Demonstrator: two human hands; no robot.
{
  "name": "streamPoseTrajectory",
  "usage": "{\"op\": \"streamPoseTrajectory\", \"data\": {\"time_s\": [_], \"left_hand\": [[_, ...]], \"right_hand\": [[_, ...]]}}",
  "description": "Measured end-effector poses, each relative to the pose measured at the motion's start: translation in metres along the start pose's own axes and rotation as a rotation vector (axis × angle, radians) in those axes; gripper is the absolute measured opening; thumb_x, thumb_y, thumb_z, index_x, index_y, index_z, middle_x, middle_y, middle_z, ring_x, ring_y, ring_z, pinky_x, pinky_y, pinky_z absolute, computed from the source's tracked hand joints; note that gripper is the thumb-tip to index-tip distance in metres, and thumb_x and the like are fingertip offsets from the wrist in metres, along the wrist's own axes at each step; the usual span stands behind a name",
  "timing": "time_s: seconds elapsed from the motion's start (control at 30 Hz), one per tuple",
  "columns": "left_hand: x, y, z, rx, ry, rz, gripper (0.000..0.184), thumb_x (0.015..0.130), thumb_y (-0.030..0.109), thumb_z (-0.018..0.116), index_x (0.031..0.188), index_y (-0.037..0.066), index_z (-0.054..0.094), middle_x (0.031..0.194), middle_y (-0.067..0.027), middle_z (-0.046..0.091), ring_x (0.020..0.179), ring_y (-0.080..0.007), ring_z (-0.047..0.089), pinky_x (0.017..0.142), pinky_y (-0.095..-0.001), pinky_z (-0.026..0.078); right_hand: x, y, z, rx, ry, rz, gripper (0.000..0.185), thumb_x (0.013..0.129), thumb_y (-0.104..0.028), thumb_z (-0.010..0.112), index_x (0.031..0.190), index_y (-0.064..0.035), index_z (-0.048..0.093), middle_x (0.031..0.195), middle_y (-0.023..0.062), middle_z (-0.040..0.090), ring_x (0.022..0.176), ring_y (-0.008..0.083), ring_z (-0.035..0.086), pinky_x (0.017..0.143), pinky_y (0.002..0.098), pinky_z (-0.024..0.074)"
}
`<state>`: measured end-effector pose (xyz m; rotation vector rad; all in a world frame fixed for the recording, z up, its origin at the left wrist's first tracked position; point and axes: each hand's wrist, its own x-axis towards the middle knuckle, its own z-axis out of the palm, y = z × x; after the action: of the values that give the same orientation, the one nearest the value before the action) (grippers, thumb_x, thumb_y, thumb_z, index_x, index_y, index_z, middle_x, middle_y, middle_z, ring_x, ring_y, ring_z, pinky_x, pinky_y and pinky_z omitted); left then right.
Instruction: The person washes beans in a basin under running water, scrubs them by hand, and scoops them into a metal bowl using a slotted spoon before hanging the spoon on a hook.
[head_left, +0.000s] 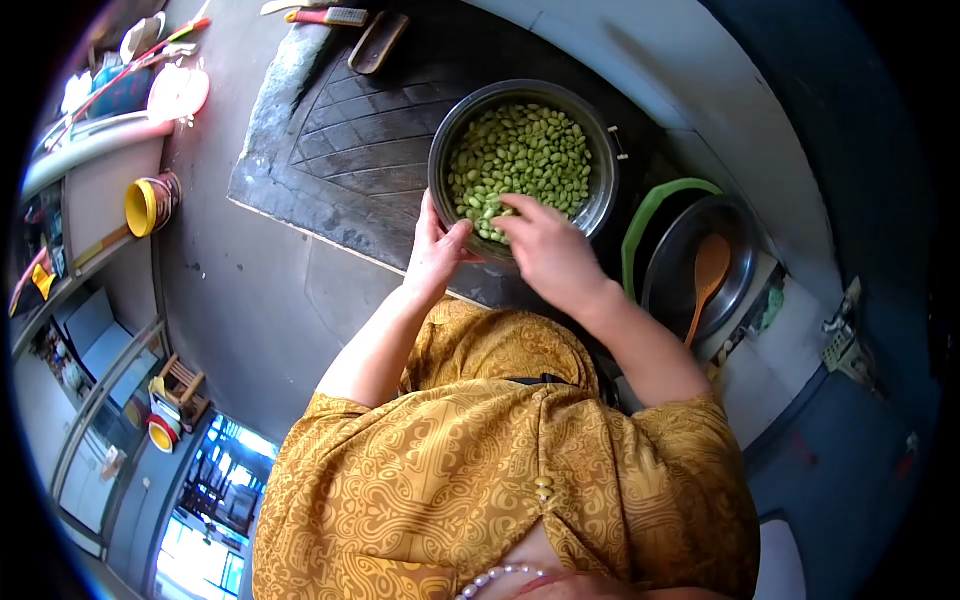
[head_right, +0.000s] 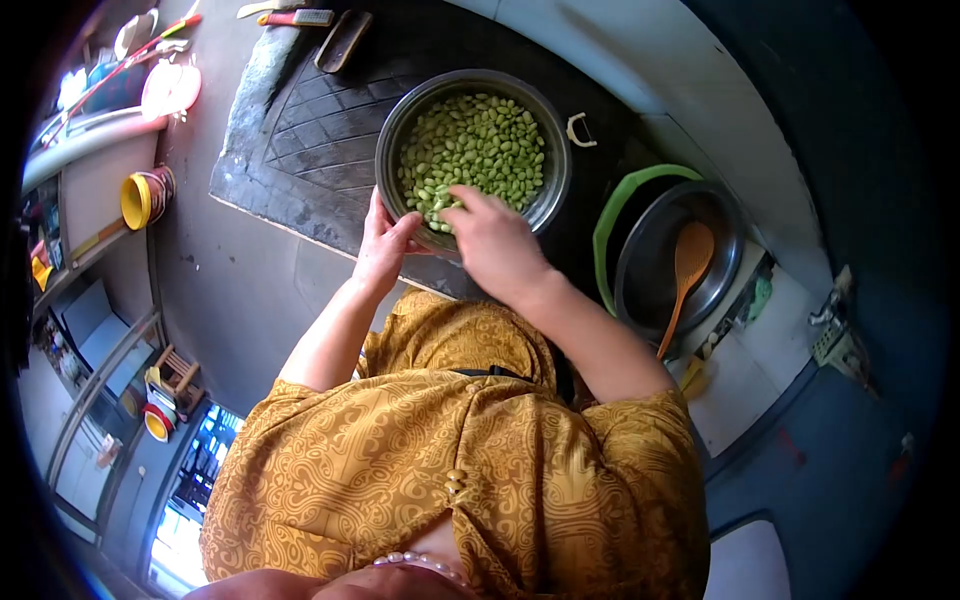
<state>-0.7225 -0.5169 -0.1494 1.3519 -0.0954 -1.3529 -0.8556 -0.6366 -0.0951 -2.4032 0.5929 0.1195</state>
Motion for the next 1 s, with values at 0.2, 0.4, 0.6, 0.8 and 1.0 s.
{"op": "streamPoseTrajectory", "data": {"time_s": [0.2, 0.4, 0.6, 0.8, 1.0], "left_hand": [[-0.024, -0.001, 0.028, 0.037, -0.061, -0.037, 0.054, 0.088, 0.000, 0.047, 0.137, 0.012, 0.025, 0.117, -0.0127, 0.053, 0.089, -0.0219, 0.065, 0.064, -0.0350, 0.061], [-0.040, -0.021, 0.061, 0.123, -0.101, -0.082, 0.057, 0.087, -0.006, 0.043, 0.137, 0.012, 0.021, 0.122, -0.0178, 0.047, 0.096, -0.0275, 0.063, 0.067, -0.0367, 0.062], [-0.061, -0.037, 0.099, 0.142, -0.119, -0.092, 0.058, 0.087, -0.004, 0.044, 0.138, 0.011, 0.021, 0.120, -0.0176, 0.049, 0.092, -0.0265, 0.064, 0.066, -0.0358, 0.062], [-0.074, -0.069, 0.130, 0.114, -0.137, -0.087, 0.057, 0.085, -0.005, 0.046, 0.137, 0.009, 0.026, 0.116, -0.0147, 0.053, 0.089, -0.0233, 0.065, 0.063, -0.0349, 0.062], [-0.087, -0.091, 0.161, 0.144, -0.094, -0.092, 0.057, 0.084, -0.005, 0.047, 0.135, 0.010, 0.028, 0.112, -0.0138, 0.055, 0.086, -0.0224, 0.066, 0.060, -0.0336, 0.062]], "right_hand": [[-0.028, 0.043, -0.019, -0.098, 0.345, 0.299, 0.035, 0.087, -0.004, 0.053, 0.121, 0.0029, 0.051, 0.128, 0.0195, 0.048, 0.111, 0.0339, 0.053, 0.095, 0.0394, 0.0462], [-0.077, 0.013, -0.011, -0.044, 0.086, 0.151, 0.033, 0.089, -0.005, 0.051, 0.121, -0.0005, 0.054, 0.130, 0.0179, 0.049, 0.110, 0.0322, 0.055, 0.096, 0.0405, 0.0465], [-0.162, 0.054, -0.047, 0.306, 0.486, 0.281, 0.024, 0.085, 0.004, 0.055, 0.107, -0.0005, 0.063, 0.097, 0.0125, 0.067, 0.086, 0.0223, 0.066, 0.073, 0.0286, 0.0551], [-0.236, 0.159, -0.049, 0.311, 0.965, 0.502, 0.025, 0.088, 0.001, 0.051, 0.109, -0.0062, 0.063, 0.088, 0.0115, 0.066, 0.077, 0.0192, 0.066, 0.066, 0.0293, 0.0513], [-0.367, 0.312, 0.058, -0.288, 0.386, 1.211, 0.052, 0.082, -0.022, 0.064, 0.128, -0.0044, 0.047, 0.111, 0.0211, 0.061, 0.106, 0.0353, 0.057, 0.092, 0.0426, 0.0444]]}}
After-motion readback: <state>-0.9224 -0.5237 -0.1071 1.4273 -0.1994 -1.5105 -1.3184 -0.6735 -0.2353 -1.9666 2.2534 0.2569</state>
